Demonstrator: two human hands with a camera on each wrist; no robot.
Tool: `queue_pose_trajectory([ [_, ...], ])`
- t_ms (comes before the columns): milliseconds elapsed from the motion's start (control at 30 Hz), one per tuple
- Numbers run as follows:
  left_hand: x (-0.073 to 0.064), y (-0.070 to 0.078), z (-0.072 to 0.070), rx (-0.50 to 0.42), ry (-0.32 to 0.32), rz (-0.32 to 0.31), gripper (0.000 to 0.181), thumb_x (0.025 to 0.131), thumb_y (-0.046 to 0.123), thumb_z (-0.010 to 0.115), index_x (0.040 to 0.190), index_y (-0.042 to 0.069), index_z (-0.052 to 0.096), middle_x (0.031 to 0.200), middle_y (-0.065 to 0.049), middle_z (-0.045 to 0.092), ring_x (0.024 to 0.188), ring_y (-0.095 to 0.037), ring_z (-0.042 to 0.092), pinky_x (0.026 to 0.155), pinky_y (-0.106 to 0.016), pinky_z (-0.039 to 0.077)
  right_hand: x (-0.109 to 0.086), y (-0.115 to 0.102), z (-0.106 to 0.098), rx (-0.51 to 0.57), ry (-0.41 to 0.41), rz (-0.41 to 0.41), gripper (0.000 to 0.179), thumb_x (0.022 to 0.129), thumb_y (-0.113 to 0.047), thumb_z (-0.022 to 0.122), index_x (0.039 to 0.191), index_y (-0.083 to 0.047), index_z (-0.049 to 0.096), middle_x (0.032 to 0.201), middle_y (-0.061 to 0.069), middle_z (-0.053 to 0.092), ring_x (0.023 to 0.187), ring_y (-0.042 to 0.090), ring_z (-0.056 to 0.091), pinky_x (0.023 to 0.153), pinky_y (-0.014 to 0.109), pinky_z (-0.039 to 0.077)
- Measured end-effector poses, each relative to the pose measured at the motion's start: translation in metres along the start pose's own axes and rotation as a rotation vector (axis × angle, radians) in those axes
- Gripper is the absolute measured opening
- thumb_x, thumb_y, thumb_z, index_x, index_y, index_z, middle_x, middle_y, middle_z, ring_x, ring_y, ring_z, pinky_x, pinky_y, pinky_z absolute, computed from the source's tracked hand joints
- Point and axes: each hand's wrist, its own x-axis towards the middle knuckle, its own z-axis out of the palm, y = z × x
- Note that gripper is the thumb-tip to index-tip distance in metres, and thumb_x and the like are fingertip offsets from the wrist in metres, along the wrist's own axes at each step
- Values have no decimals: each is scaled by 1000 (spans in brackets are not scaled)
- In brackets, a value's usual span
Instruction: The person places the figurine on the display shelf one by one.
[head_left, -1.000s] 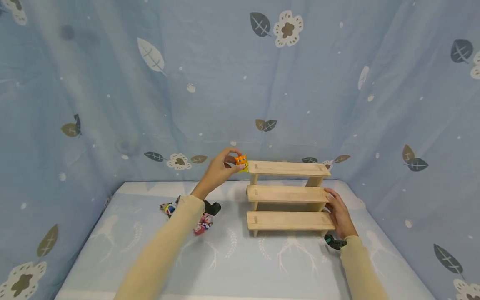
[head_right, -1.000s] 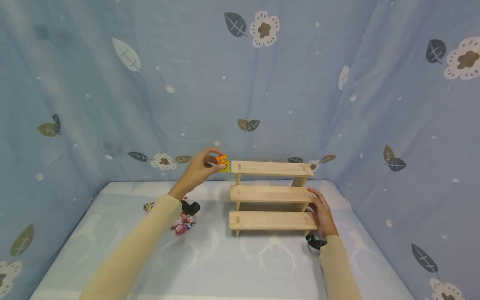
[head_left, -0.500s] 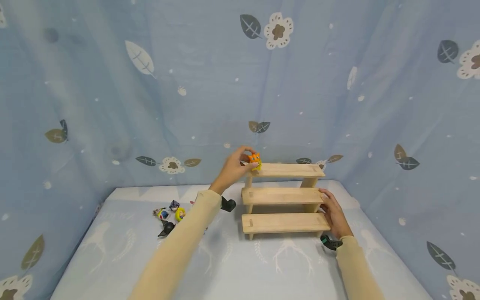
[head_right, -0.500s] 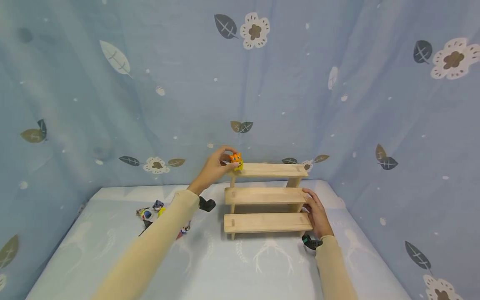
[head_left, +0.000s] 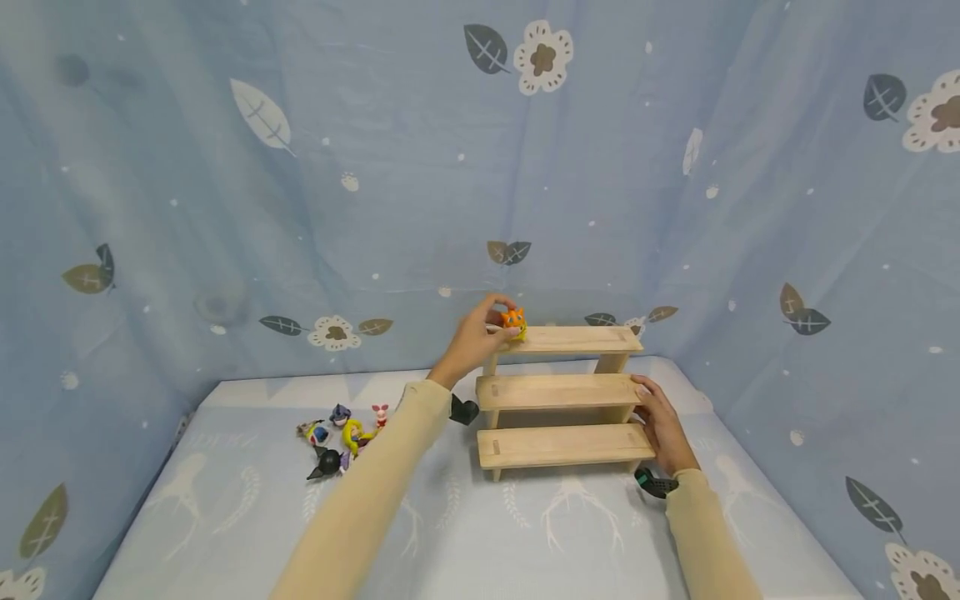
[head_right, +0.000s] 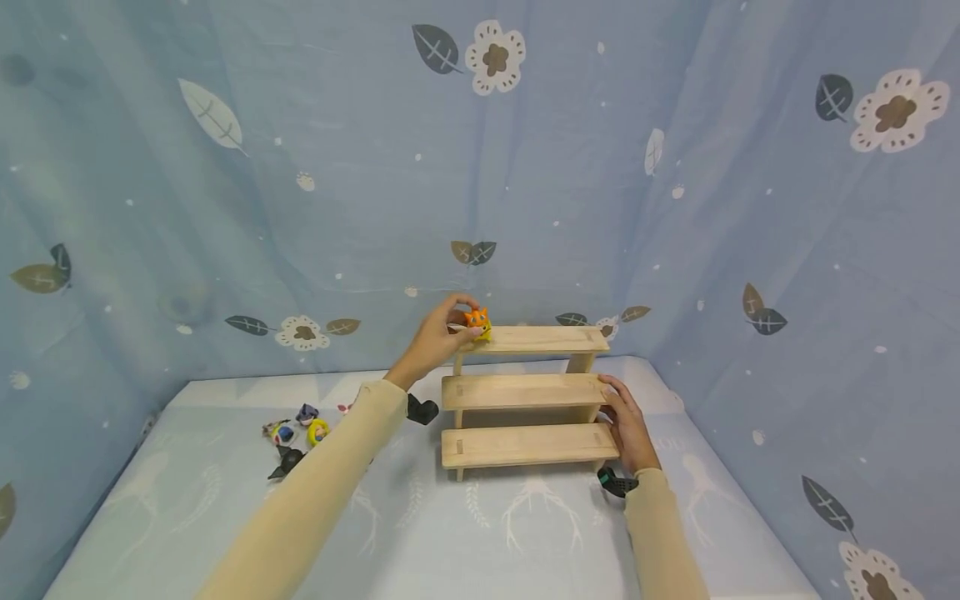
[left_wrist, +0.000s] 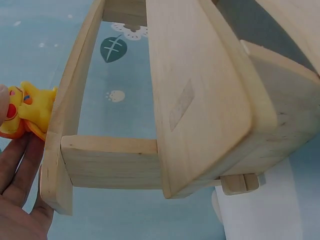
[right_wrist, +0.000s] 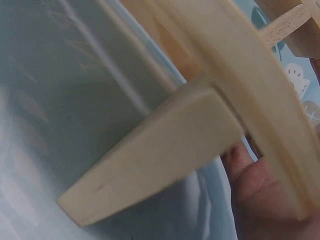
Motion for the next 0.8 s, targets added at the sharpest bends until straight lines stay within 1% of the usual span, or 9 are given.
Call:
queue_pose_trajectory([
  [100,3,1,0,7,-28,0,37,98,19,73,131,23,58,116,-2,68,104,-16,65,91,-38,56,3,2,-1,6,14,-1,56,110,-48,42,161,-26,30,160,8,32,130,13,49,97,28,46],
  [167,4,3,1,13,-52,10,38,98,20,73,134,22,58,120,-3,67,106,-17,65,92,-38,56,3,3,-2,6,20,-3,55,110,-49,42,160,-27,31,161,8,32,130,13,49,98,28,45],
  [333,7,5,2,39,-106,20,43,98,19,73,138,22,57,124,-4,66,106,-20,66,89,-37,57,3,3,-4,14,35,-4,51,111,-47,41,158,-28,34,159,8,34,129,13,50,97,26,46],
  [500,8,5,5,22,-129,18,44,99,19,72,140,22,57,124,-6,65,105,-22,67,88,-39,57,2,2,-5,15,46,-4,49,111,-46,42,157,-29,36,158,8,35,128,12,50,96,25,47],
  [600,8,6,6,21,-124,16,42,99,20,72,138,24,58,122,-5,65,104,-22,67,88,-39,57,1,2,-6,14,52,-6,50,111,-47,42,157,-29,36,157,7,36,128,12,51,95,24,47],
  [667,8,7,8,36,-107,12,41,98,19,73,136,25,59,121,-3,65,105,-20,66,89,-39,57,1,3,-5,15,55,-12,50,110,-47,43,156,-28,37,156,8,37,127,13,51,95,24,48],
  [800,8,8,14,61,-38,-5,41,95,17,76,132,24,60,116,-2,68,103,-17,64,86,-38,57,1,8,1,-1,41,-14,53,110,-49,43,157,-27,36,156,7,37,128,12,51,96,24,47],
])
